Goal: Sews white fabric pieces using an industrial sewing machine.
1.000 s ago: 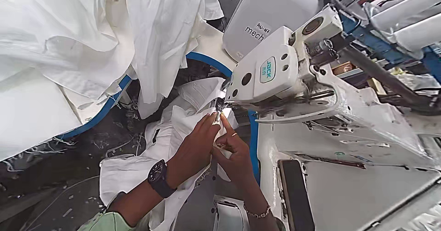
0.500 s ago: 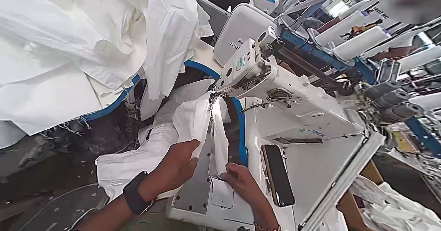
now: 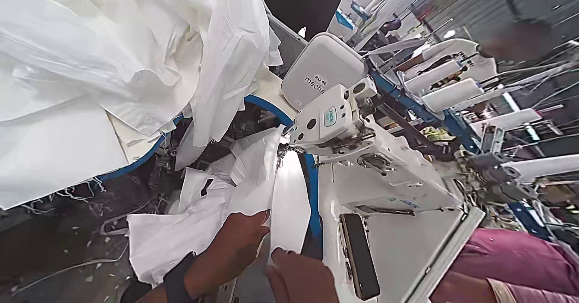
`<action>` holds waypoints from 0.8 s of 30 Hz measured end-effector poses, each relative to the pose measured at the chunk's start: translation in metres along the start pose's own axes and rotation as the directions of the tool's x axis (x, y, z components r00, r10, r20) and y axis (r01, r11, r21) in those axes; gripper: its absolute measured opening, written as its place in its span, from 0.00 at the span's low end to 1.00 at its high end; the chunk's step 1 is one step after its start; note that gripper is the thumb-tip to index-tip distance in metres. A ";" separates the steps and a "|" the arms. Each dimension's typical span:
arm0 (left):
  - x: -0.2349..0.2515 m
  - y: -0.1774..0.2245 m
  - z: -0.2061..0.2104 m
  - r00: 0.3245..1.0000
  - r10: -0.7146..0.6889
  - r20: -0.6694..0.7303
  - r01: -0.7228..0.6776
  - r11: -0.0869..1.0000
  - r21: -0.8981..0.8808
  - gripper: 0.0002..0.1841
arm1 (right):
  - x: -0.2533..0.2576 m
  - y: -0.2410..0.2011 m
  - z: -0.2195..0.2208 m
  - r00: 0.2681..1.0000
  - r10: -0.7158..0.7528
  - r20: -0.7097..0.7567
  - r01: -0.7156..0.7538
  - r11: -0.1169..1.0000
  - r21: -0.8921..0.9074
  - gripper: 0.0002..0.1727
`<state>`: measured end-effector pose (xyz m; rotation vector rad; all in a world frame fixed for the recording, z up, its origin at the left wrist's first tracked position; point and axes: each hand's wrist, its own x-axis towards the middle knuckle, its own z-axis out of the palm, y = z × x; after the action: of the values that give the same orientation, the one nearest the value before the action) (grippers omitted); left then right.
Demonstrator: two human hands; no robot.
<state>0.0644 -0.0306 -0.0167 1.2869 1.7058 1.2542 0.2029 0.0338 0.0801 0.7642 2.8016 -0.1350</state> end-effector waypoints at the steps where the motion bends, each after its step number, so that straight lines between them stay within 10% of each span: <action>1: 0.002 0.000 -0.001 1.000 -0.009 -0.006 0.009 1.000 0.013 0.18 | 0.007 -0.002 0.001 0.990 0.051 0.131 -0.053 0.999 0.014 0.14; 3: 0.004 -0.001 -0.001 1.000 -0.025 0.011 0.025 1.000 0.003 0.20 | 0.013 -0.001 -0.002 0.953 0.167 0.253 -0.163 0.986 -0.037 0.16; 12: 0.015 -0.003 -0.008 0.990 -0.048 0.133 0.048 0.999 0.002 0.25 | 0.006 0.000 0.005 0.995 0.103 -0.011 -0.104 0.991 -0.079 0.13; 16: 0.009 -0.005 -0.006 1.000 -0.011 -0.020 0.012 0.996 0.085 0.18 | 0.011 0.003 0.007 0.987 0.080 0.139 -0.083 0.996 0.015 0.13; 21: 0.011 -0.014 0.013 0.978 0.202 -0.051 -0.187 0.959 0.215 0.11 | 0.021 -0.006 0.014 0.961 0.083 -0.263 -0.078 0.997 0.030 0.05; 24: 0.030 -0.029 0.010 0.971 0.233 -0.057 -0.215 0.950 0.228 0.15 | 0.043 -0.001 0.010 0.986 0.064 -0.152 -0.051 0.995 0.091 0.06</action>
<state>0.0549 -0.0010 -0.0455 1.6183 1.8401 1.2887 0.1681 0.0524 0.0600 0.9119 2.9323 -0.1966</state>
